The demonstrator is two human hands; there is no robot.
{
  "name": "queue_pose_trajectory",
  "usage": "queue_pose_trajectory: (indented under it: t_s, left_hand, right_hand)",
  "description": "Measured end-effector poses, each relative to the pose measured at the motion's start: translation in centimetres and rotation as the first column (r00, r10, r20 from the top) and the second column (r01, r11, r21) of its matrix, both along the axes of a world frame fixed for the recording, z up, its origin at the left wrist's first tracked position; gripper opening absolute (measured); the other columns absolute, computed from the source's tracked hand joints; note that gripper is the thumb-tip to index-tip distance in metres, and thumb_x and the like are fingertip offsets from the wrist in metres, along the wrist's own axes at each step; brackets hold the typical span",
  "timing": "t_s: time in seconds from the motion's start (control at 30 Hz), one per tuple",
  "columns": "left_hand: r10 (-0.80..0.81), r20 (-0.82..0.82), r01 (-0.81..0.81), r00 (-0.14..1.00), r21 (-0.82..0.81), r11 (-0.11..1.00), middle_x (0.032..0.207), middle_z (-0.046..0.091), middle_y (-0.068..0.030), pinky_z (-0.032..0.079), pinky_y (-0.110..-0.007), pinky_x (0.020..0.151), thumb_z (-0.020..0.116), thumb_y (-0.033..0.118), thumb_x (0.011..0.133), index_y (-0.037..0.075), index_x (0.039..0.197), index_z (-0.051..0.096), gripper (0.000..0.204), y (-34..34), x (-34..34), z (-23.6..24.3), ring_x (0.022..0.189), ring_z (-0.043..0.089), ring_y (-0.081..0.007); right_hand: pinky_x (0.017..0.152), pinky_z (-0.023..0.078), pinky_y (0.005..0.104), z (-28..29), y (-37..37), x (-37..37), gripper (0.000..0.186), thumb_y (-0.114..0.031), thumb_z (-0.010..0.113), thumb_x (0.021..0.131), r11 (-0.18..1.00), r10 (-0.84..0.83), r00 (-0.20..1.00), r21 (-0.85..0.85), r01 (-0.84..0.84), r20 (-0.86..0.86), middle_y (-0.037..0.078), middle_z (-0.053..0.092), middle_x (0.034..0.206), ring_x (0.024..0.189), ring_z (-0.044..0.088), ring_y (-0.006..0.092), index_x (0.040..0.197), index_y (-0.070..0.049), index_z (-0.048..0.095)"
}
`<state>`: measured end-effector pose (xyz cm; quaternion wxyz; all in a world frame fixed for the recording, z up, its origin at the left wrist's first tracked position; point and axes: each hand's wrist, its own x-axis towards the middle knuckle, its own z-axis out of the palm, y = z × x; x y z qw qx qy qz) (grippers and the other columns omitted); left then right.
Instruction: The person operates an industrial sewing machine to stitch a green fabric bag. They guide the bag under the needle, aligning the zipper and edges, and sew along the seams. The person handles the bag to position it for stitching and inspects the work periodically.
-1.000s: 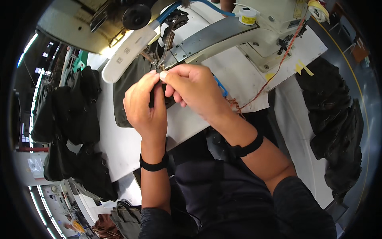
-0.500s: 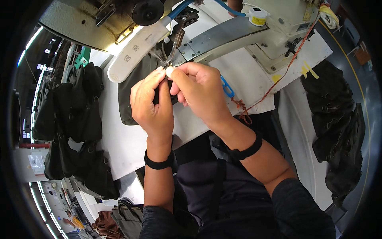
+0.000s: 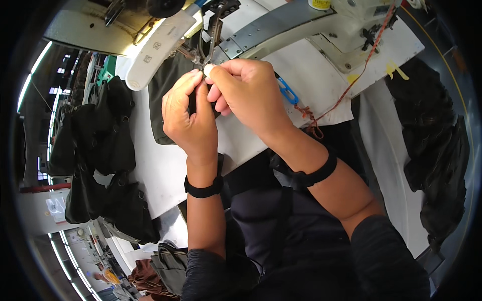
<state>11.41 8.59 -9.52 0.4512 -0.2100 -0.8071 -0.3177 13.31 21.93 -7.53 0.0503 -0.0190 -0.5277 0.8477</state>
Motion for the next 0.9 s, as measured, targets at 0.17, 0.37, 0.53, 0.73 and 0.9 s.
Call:
queue_pose_trajectory:
  t_s: [0.17,0.37,0.53,0.73,0.9]
  left_hand:
    - [-0.008,-0.002,0.008,1.0,0.005,1.0,0.109,0.081,-0.0035,0.05,-0.033,0.089,0.079,0.001,0.088,0.01,0.102,0.08,0.016,0.1,-0.1,0.1,0.1,0.074,-0.0219]
    - [-0.014,-0.007,0.014,1.0,0.005,1.0,0.107,0.082,-0.0042,0.052,-0.034,0.09,0.079,0.001,0.088,0.008,0.101,0.08,0.015,0.0,0.0,0.2,0.1,0.074,-0.0231]
    - [-0.006,-0.012,0.006,1.0,-0.007,1.0,0.107,0.082,-0.0053,0.053,-0.034,0.091,0.078,0.0,0.087,0.007,0.101,0.08,0.016,0.1,-0.1,0.2,0.099,0.075,-0.0241]
    - [-0.006,-0.009,0.006,1.0,-0.014,1.0,0.107,0.081,-0.0062,0.053,-0.036,0.091,0.078,0.0,0.088,0.007,0.101,0.08,0.015,0.0,0.0,0.3,0.098,0.074,-0.0257]
    - [-0.01,-0.009,0.01,1.0,-0.007,1.0,0.107,0.081,-0.0056,0.053,-0.035,0.09,0.078,0.001,0.088,0.007,0.102,0.078,0.015,0.3,-0.3,0.4,0.097,0.074,-0.0248]
  right_hand:
    - [0.056,0.056,0.0259,-0.1,0.4,0.0,0.029,-0.021,0.068,0.102,0.999,0.034,0.999,0.009,-0.034,-0.01,0.008,0.074,0.077,0.06,0.066,0.0108,0.095,0.006,0.076]
    - [0.057,0.058,0.0263,-0.2,0.2,-0.1,0.03,-0.021,0.067,0.102,1.0,0.021,1.0,-0.013,-0.022,-0.019,0.009,0.074,0.077,0.06,0.068,0.011,0.095,0.007,0.076]
    - [0.056,0.058,0.0266,-0.1,-0.2,0.0,0.03,-0.021,0.068,0.102,1.0,-0.024,1.0,-0.013,0.024,-0.017,0.009,0.074,0.076,0.059,0.068,0.011,0.093,0.007,0.076]
    - [0.053,0.056,0.0253,-0.4,0.2,-0.1,0.028,-0.022,0.07,0.101,0.999,-0.019,0.999,0.028,0.02,-0.038,0.008,0.073,0.074,0.056,0.065,0.0098,0.095,0.005,0.076]
    - [0.049,0.049,0.0259,0.6,1.9,-0.9,0.025,-0.023,0.072,0.1,0.968,-0.064,0.986,0.228,0.1,-0.157,0.006,0.071,0.07,0.052,0.061,0.009,0.099,0.002,0.074]
